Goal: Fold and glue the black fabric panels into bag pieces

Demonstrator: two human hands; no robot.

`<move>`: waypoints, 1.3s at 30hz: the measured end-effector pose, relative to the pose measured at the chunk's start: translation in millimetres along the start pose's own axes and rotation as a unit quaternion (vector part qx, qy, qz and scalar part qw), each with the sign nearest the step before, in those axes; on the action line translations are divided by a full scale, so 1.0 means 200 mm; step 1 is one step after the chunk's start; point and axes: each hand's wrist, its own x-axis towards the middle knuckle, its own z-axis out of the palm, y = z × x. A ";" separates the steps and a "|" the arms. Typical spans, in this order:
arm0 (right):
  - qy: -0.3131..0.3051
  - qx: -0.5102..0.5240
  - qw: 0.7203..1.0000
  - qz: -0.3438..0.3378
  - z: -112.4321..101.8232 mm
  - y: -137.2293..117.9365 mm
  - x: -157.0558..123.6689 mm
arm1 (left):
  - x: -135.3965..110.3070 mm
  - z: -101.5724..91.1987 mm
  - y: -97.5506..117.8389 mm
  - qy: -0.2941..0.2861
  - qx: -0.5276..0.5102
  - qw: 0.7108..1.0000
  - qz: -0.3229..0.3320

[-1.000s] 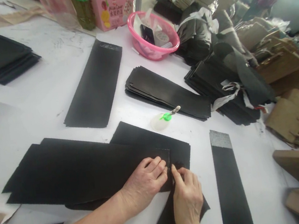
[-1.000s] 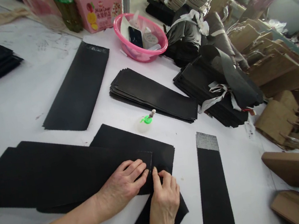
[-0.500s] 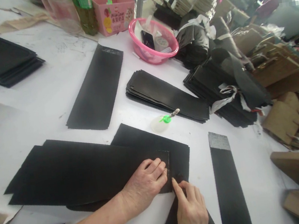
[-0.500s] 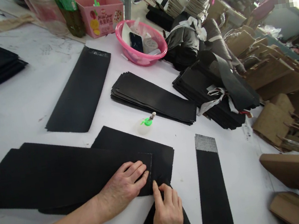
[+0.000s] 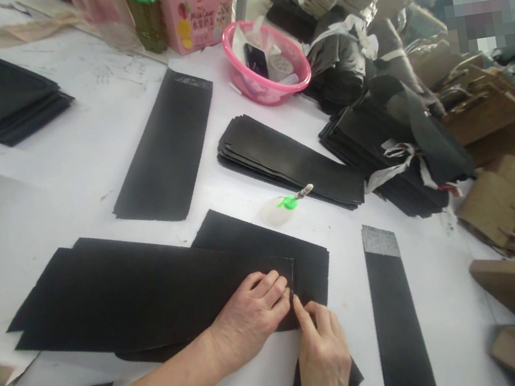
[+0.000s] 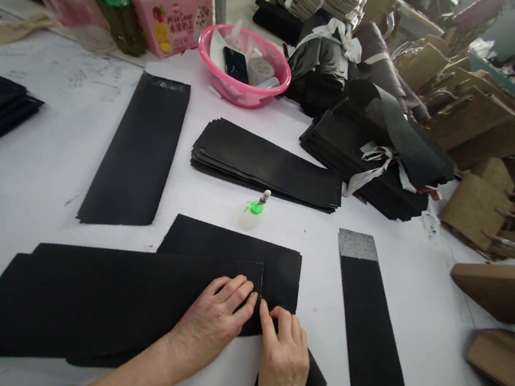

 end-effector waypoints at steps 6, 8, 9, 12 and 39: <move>0.021 0.026 0.999 0.040 -0.01 -0.01 0.04 | 0.00 -0.01 0.00 -0.006 0.000 1.000 0.004; 0.028 0.033 0.998 0.053 -0.01 -0.03 0.09 | -0.01 0.00 0.00 -0.004 0.000 1.000 0.004; 0.030 0.034 0.997 0.055 -0.01 -0.04 0.09 | -0.01 0.00 0.00 -0.004 -0.001 1.000 0.003; 0.038 0.030 0.998 0.040 0.00 -0.02 0.02 | -0.01 0.00 0.00 -0.004 -0.005 1.000 0.002; -0.043 0.183 0.935 0.300 -0.08 -0.15 0.06 | -0.01 -0.09 0.02 -0.021 -0.138 0.987 -0.078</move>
